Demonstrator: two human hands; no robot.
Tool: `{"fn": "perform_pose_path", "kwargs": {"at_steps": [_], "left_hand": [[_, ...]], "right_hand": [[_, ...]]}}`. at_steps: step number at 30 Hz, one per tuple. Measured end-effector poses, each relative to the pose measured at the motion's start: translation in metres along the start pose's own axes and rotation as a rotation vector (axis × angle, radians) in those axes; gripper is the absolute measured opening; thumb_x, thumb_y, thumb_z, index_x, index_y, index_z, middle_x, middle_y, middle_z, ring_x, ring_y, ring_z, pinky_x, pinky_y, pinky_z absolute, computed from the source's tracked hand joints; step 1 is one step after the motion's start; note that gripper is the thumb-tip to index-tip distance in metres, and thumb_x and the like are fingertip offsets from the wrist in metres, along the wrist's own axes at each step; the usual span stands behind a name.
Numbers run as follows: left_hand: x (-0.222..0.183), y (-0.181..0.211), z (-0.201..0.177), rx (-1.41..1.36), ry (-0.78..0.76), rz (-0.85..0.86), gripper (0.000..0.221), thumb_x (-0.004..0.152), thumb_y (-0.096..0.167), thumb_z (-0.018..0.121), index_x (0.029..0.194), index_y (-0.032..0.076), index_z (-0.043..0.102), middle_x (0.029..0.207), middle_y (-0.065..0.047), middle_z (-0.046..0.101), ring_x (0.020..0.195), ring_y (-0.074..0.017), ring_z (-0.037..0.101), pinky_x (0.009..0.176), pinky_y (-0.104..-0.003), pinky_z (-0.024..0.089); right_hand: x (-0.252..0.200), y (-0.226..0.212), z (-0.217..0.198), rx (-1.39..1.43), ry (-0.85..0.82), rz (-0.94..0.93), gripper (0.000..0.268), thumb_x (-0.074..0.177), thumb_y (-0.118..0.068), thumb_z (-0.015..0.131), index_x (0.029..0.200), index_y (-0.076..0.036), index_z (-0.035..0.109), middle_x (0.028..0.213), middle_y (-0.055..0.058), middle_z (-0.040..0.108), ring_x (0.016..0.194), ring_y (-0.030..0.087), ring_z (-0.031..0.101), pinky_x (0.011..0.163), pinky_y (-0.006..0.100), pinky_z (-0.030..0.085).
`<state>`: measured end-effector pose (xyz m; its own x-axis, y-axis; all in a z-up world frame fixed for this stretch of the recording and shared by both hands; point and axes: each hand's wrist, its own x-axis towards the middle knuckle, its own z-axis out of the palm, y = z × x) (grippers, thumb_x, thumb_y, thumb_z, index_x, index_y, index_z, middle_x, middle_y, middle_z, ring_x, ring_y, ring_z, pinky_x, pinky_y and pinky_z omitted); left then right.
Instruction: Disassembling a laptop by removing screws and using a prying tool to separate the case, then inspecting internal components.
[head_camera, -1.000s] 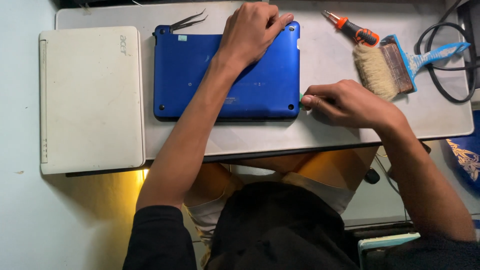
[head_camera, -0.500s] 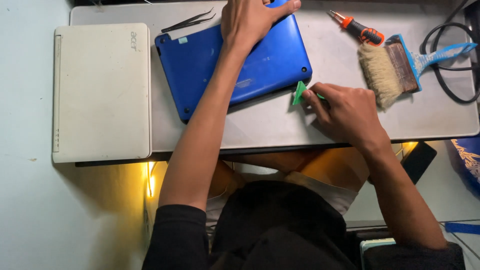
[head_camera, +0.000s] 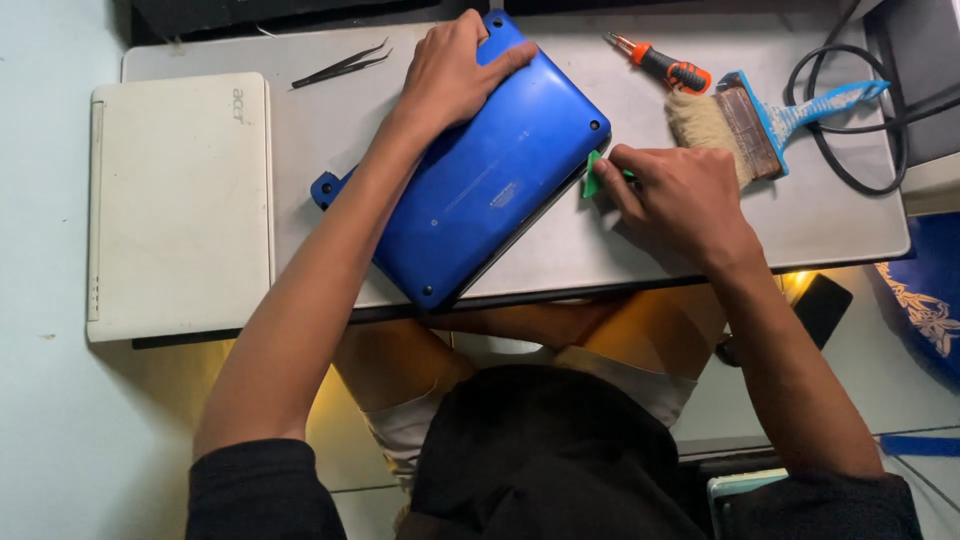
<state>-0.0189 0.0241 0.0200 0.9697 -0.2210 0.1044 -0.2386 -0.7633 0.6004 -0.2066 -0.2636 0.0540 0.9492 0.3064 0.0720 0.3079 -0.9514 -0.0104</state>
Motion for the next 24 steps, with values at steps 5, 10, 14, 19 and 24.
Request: {"fn": "perform_pose_path", "kwargs": {"at_steps": [5,10,14,19,24], "left_hand": [[-0.016,-0.002,-0.008,-0.221,0.009,-0.016,0.071,0.097,0.079,0.096,0.095,0.023,0.051,0.090,0.004,0.060,0.082,-0.0141,0.055,0.071,-0.039,0.044],[-0.018,-0.006,-0.002,-0.257,0.050,0.024,0.071,0.102,0.071,0.096,0.096,0.023,0.045,0.091,0.004,0.050,0.083,-0.0155,0.047,0.073,-0.039,0.042],[-0.012,-0.010,0.009,-0.245,0.035,0.025,0.074,0.103,0.071,0.098,0.096,0.023,0.042,0.090,0.004,0.048,0.082,-0.0155,0.044,0.072,-0.040,0.040],[-0.008,-0.021,0.018,-0.291,0.116,0.111,0.075,0.103,0.062,0.104,0.096,0.023,0.040,0.092,0.004,0.046,0.084,-0.0181,0.045,0.075,-0.041,0.040],[-0.007,-0.019,0.021,-0.293,0.129,0.100,0.081,0.104,0.064,0.105,0.091,0.024,0.036,0.084,0.004,0.044,0.077,-0.0160,0.045,0.072,-0.041,0.040]], "right_hand": [[-0.004,-0.035,0.009,0.115,0.076,-0.116,0.049,0.131,-0.054,0.051,0.095,-0.035,0.078,0.077,-0.012,0.081,0.063,0.015,0.075,0.060,0.039,0.047],[-0.011,-0.048,0.015,0.186,0.113,-0.114,0.045,0.131,-0.043,0.057,0.090,-0.023,0.064,0.085,-0.005,0.079,0.073,0.026,0.076,0.058,0.046,0.042],[-0.021,-0.058,0.027,0.136,0.227,-0.169,0.046,0.130,-0.038,0.062,0.087,-0.023,0.059,0.079,-0.007,0.074,0.064,0.022,0.070,0.054,0.042,0.038],[-0.026,-0.085,0.022,0.161,0.190,-0.232,0.046,0.130,-0.035,0.060,0.088,-0.020,0.053,0.074,-0.005,0.067,0.065,0.021,0.071,0.054,0.041,0.040],[-0.027,-0.090,0.029,0.147,0.249,-0.197,0.048,0.130,-0.034,0.061,0.085,-0.021,0.052,0.068,-0.004,0.059,0.061,0.018,0.066,0.054,0.039,0.037]]}}
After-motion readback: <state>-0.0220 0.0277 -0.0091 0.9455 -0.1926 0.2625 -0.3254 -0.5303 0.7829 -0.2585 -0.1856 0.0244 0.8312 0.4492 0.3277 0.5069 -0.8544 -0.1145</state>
